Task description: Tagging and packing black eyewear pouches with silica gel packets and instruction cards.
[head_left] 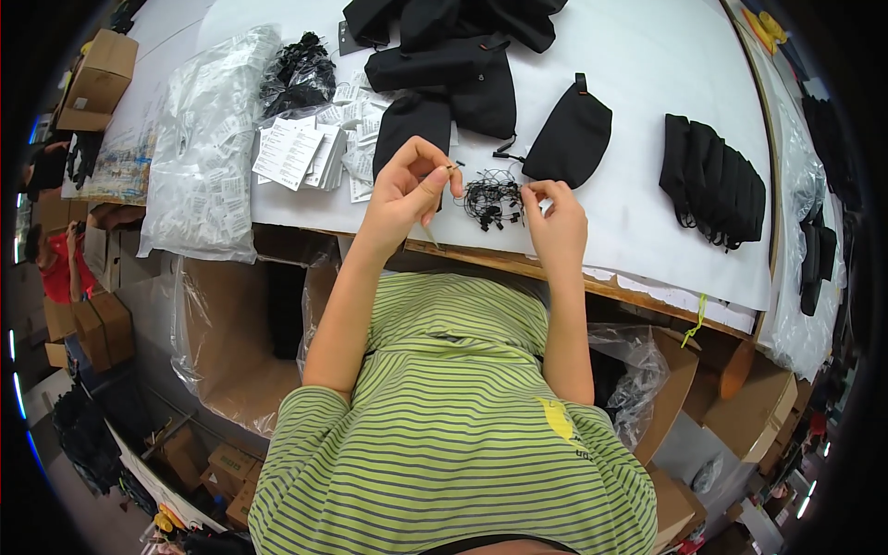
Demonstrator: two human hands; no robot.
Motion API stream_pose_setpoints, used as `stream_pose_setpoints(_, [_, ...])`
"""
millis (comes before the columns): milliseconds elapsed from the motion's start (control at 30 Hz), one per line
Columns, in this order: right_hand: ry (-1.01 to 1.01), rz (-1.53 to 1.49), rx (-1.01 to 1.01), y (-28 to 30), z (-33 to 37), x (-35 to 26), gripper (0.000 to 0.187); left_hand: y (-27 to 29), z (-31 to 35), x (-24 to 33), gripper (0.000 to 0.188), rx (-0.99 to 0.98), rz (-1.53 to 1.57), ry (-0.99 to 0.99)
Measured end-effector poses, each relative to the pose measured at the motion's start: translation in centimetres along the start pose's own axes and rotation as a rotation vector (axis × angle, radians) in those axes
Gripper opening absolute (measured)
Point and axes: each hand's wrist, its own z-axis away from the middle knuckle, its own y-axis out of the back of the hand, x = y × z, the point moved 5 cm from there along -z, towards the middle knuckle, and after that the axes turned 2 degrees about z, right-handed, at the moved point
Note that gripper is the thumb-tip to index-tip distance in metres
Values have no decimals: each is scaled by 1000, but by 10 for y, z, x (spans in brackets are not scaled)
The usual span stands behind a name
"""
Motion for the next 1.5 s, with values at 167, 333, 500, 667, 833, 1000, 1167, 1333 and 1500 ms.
stream_pose_setpoints(167, [118,-215,-48,15,0,-33,23,-2,3,1,12,-28,-25,9])
stream_pose_setpoints(333, [268,-658,-332,-8,2,-67,17,-10,6,1,12,-88,-37,23])
stream_pose_setpoints(500, [138,-833,-310,-11,5,-52,17,-13,7,4,11,-112,-59,53])
stream_pose_setpoints(667, [92,-931,-380,-6,11,-53,16,-13,14,0,11,-6,-256,54])
stream_pose_setpoints(833, [63,-928,-479,-8,15,-54,15,-14,16,4,13,11,-420,-59])
stream_pose_setpoints(1000, [47,-908,-706,-13,19,-56,16,-19,18,15,11,-82,-471,84])
stream_pose_setpoints(1167, [2,-955,-711,-12,21,-58,20,-18,18,14,10,-86,-503,62])
stream_pose_setpoints(1333, [29,-913,-531,-22,24,-52,20,-16,18,9,10,-67,-478,63])
stream_pose_setpoints(1500, [98,-787,-557,-33,29,-50,20,-14,17,10,12,-63,-271,39])
